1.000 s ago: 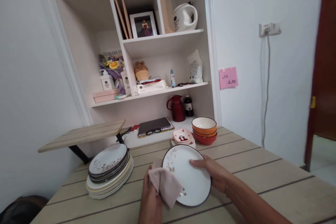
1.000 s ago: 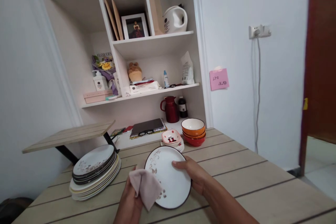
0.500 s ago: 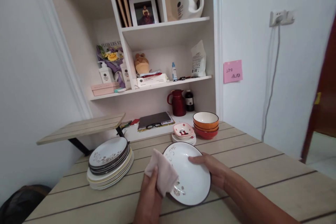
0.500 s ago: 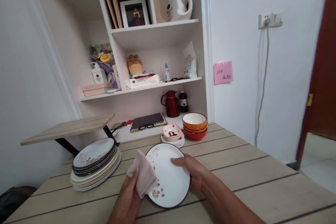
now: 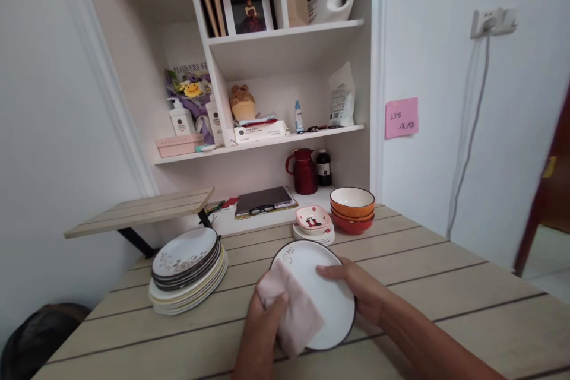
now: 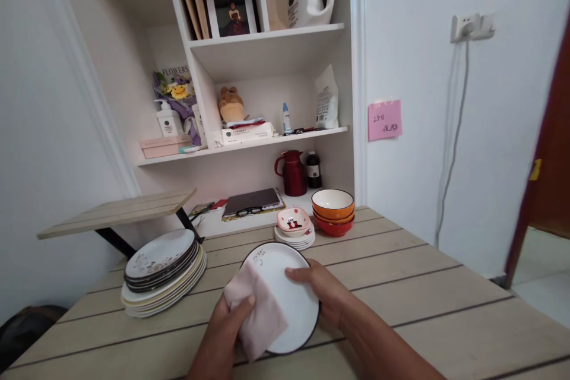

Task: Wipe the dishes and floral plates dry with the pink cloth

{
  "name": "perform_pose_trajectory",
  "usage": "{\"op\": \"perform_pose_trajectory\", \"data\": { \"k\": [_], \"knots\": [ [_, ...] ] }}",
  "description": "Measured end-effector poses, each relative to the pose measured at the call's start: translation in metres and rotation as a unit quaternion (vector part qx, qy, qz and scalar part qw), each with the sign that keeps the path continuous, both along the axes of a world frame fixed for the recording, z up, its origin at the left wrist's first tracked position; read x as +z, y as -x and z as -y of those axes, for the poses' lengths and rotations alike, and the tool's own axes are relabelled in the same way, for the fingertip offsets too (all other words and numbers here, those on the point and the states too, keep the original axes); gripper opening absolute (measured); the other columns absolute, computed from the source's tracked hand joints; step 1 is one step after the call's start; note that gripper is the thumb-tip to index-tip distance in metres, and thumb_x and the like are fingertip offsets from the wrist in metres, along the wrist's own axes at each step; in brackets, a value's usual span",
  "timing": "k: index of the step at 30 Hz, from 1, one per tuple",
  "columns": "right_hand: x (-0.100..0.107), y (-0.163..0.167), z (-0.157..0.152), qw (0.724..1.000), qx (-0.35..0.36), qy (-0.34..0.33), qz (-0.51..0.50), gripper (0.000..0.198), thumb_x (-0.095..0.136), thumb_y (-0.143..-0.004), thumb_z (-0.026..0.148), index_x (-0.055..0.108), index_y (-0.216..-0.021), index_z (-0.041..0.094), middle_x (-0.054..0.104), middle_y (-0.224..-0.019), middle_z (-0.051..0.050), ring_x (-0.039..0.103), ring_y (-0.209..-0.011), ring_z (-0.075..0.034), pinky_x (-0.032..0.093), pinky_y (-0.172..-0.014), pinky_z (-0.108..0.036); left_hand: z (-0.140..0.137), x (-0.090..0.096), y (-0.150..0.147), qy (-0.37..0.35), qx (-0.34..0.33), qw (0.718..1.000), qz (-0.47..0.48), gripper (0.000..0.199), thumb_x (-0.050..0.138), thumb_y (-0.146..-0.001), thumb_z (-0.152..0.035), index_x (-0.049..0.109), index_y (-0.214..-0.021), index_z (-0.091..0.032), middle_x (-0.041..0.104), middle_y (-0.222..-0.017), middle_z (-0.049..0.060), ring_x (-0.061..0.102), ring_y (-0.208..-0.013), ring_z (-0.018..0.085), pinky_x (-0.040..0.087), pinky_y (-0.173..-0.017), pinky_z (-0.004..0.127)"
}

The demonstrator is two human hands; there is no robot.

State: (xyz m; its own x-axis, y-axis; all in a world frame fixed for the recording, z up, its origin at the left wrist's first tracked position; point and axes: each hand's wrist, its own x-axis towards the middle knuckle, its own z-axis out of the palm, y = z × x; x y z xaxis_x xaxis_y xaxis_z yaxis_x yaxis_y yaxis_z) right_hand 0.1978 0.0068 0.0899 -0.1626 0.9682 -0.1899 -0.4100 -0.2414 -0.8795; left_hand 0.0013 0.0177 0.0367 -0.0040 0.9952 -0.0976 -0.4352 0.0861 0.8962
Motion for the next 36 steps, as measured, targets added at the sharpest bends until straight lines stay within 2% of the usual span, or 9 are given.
{"op": "perform_pose_trajectory", "data": {
  "k": [6,12,16,23,28,36],
  "knots": [
    [0.003,0.006,0.004,1.0,0.005,0.008,0.009,0.039,0.071,-0.066,0.02,0.065,-0.103,0.011,0.077,-0.089,-0.017,0.072,-0.073,-0.028,0.056,-0.069,-0.04,0.01,0.013,0.0,0.026,-0.033,0.999,-0.03,0.052,0.085,-0.062,-0.041,0.069,-0.103,-0.014,0.074,-0.098,0.015,0.07,-0.091,0.031,0.054,-0.077,0.036],
    [-0.008,0.018,0.004,0.998,-0.017,0.049,-0.044,0.045,0.07,-0.067,0.02,0.062,-0.111,0.011,0.077,-0.09,-0.016,0.072,-0.077,-0.031,0.056,-0.077,-0.048,0.008,0.011,0.0,0.014,0.003,0.999,-0.041,0.054,0.085,-0.06,-0.044,0.07,-0.102,-0.012,0.074,-0.1,0.015,0.069,-0.092,0.031,0.054,-0.077,0.035],
    [-0.01,0.024,0.005,0.995,-0.033,0.081,-0.044,0.043,0.068,-0.069,0.023,0.062,-0.109,0.008,0.077,-0.088,-0.018,0.072,-0.079,-0.032,0.055,-0.079,-0.048,0.006,0.009,0.002,0.021,0.009,0.999,-0.03,0.06,0.086,-0.058,-0.047,0.069,-0.103,-0.011,0.073,-0.101,0.016,0.069,-0.094,0.031,0.055,-0.078,0.036],
    [-0.002,0.021,0.008,0.999,-0.009,0.043,-0.031,0.038,0.065,-0.07,0.019,0.064,-0.106,0.009,0.077,-0.089,-0.016,0.072,-0.075,-0.029,0.055,-0.076,-0.044,0.011,0.012,0.0,0.01,0.005,1.0,-0.024,0.058,0.086,-0.059,-0.045,0.069,-0.104,-0.012,0.074,-0.098,0.015,0.069,-0.092,0.03,0.055,-0.079,0.036],
    [-0.001,0.021,0.009,0.998,-0.024,0.05,-0.017,0.037,0.065,-0.07,0.018,0.063,-0.106,0.011,0.077,-0.085,-0.014,0.072,-0.073,-0.028,0.056,-0.072,-0.042,0.008,0.01,0.002,0.02,0.006,1.0,-0.021,0.058,0.086,-0.057,-0.045,0.069,-0.102,-0.013,0.075,-0.096,0.014,0.07,-0.09,0.03,0.055,-0.078,0.035],
    [0.003,0.018,0.009,0.999,-0.009,0.034,0.007,0.037,0.07,-0.068,0.022,0.064,-0.103,0.012,0.077,-0.088,-0.014,0.072,-0.075,-0.028,0.055,-0.073,-0.042,0.011,0.014,0.0,0.017,0.008,1.0,-0.011,0.057,0.086,-0.058,-0.044,0.069,-0.102,-0.013,0.074,-0.098,0.015,0.069,-0.094,0.031,0.054,-0.081,0.037]
  ]
}}
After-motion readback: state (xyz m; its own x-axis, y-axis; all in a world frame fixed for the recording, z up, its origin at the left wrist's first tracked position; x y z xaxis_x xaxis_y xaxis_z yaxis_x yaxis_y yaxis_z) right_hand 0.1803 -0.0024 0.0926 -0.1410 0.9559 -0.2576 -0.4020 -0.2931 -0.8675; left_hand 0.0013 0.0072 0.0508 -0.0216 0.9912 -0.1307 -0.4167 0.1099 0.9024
